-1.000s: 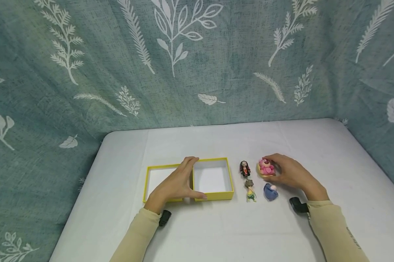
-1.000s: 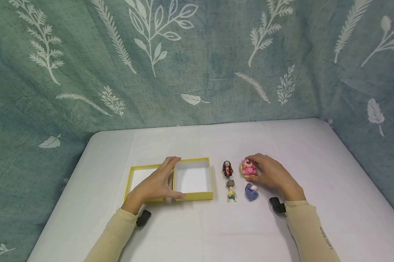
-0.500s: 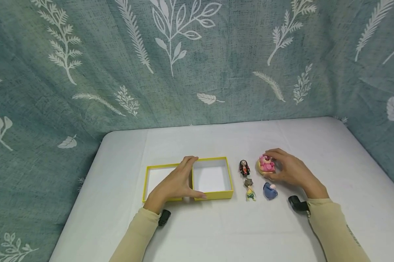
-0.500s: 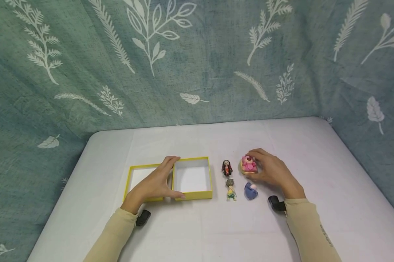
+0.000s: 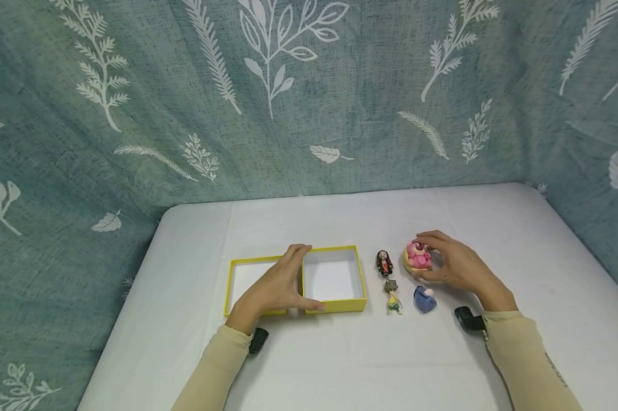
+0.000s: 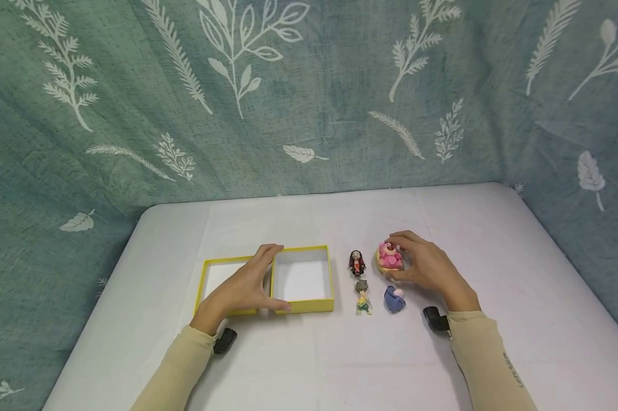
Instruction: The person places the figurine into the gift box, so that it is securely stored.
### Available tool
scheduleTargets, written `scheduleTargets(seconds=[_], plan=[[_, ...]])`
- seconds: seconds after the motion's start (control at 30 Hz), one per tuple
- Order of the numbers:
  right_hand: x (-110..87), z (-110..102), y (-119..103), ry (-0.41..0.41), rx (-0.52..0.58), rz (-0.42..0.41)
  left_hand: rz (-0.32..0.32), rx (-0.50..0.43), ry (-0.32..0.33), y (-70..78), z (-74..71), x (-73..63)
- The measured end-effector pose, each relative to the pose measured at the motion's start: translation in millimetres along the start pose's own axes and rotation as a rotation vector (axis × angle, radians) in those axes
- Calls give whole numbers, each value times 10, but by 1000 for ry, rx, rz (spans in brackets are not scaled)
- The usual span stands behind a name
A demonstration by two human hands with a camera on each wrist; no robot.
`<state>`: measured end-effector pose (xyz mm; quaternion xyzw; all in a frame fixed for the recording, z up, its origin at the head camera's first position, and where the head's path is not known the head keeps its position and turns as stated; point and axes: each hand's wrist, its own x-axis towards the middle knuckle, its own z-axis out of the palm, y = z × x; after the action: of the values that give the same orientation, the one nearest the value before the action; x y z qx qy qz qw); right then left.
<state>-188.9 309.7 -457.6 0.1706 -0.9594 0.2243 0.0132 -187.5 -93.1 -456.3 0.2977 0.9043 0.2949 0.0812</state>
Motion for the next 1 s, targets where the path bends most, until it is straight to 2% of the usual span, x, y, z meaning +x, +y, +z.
scheduleTargets(seconds=[0.27,0.53,1.0], plan=[[6,7,-6,34,8,-39,-1,-2,-1,14,-2,0],[19,7,-11,8,23,-26,-12,4,3,4,6,-4],[19,-43,-118,33,38,-75,-19,-3,-9,15,-10,-6]])
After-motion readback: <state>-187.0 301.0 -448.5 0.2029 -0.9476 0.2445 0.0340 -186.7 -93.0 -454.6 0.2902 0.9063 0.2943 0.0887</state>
